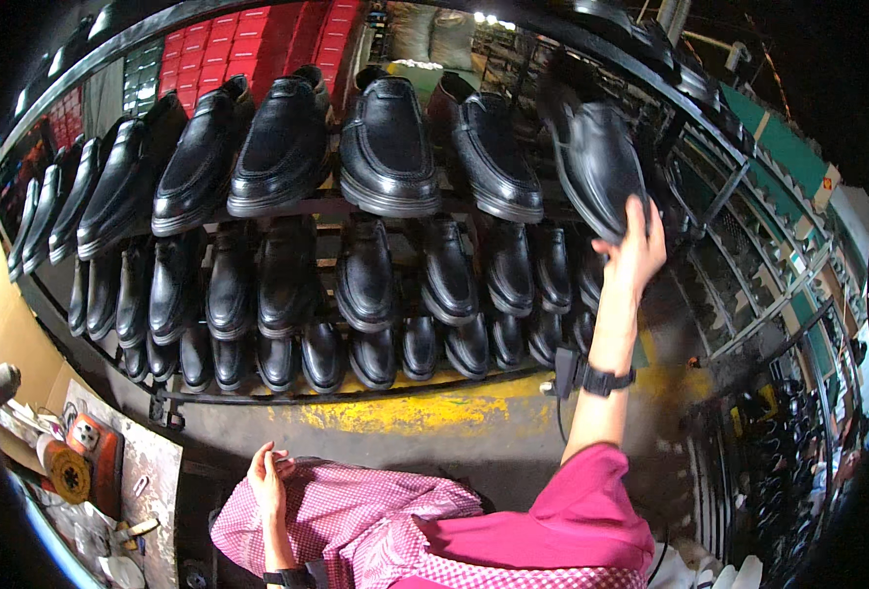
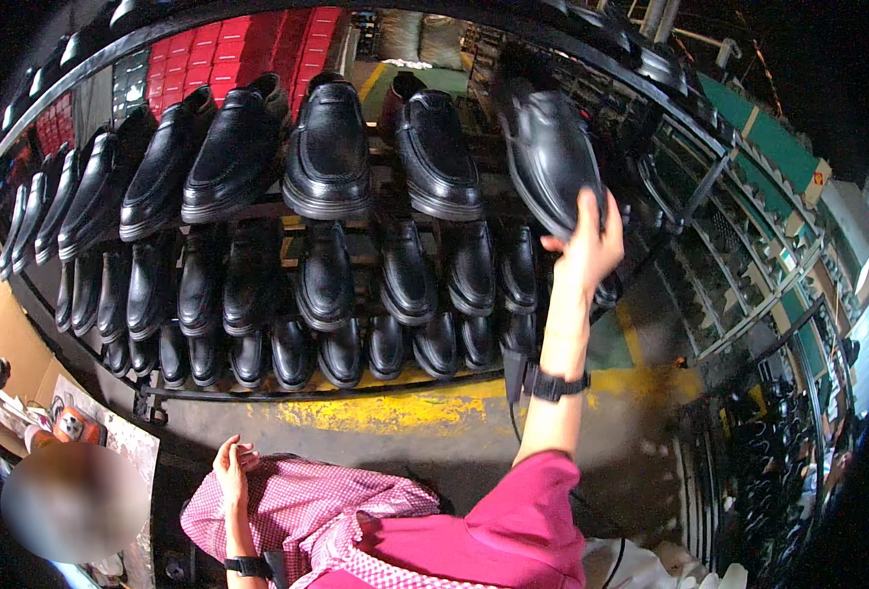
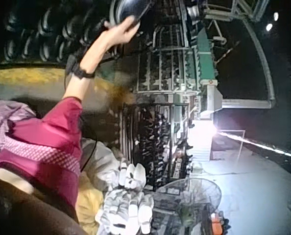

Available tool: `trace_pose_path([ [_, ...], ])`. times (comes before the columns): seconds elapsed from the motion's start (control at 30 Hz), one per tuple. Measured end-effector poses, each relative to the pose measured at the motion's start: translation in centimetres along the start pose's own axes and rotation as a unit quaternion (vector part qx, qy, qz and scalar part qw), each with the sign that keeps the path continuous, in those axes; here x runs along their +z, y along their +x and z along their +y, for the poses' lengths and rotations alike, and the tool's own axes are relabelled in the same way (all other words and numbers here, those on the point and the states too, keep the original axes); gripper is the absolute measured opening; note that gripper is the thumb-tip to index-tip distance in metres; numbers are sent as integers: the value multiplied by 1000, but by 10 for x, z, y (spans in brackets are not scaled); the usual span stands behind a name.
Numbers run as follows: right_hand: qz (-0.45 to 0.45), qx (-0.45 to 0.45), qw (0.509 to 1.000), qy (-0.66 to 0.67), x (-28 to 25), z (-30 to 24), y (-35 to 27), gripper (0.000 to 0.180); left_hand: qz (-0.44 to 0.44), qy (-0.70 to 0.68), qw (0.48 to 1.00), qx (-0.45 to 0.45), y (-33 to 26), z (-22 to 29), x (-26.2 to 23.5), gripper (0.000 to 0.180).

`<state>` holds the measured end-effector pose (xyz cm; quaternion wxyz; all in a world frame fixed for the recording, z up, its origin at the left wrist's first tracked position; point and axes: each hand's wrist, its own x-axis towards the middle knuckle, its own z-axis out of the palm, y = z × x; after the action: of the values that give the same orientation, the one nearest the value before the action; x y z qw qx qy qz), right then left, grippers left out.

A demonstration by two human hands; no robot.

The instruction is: The worker polishes and inspects a series of black shoes using a specialized finishing machine in a factory setting.

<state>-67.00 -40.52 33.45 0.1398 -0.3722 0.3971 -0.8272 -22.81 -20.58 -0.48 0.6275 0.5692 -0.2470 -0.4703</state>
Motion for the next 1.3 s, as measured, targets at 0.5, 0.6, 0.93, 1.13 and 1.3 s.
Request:
trace_pose_path([
  [0.5, 71, 217, 958, -176, -42, 57, 125, 70, 24, 6, 1000, 7, 0, -2, 9, 25],
  [0.6, 107, 221, 965, -95, -37, 62, 123, 39, 32, -1, 999, 6, 1, 2, 5, 25],
  [0.93, 2, 126, 903, 410, -106, 92, -59, 32, 19, -8, 1000, 20, 0, 0, -9, 26],
  [1.13, -276, 168, 757, 569, -25, 27, -126, 54, 60, -31, 998, 9, -16, 12, -40, 25],
  [1.3, -307, 349, 751, 468, -7, 28, -231, 53, 109, -54, 990, 66, -30, 32, -77, 30],
])
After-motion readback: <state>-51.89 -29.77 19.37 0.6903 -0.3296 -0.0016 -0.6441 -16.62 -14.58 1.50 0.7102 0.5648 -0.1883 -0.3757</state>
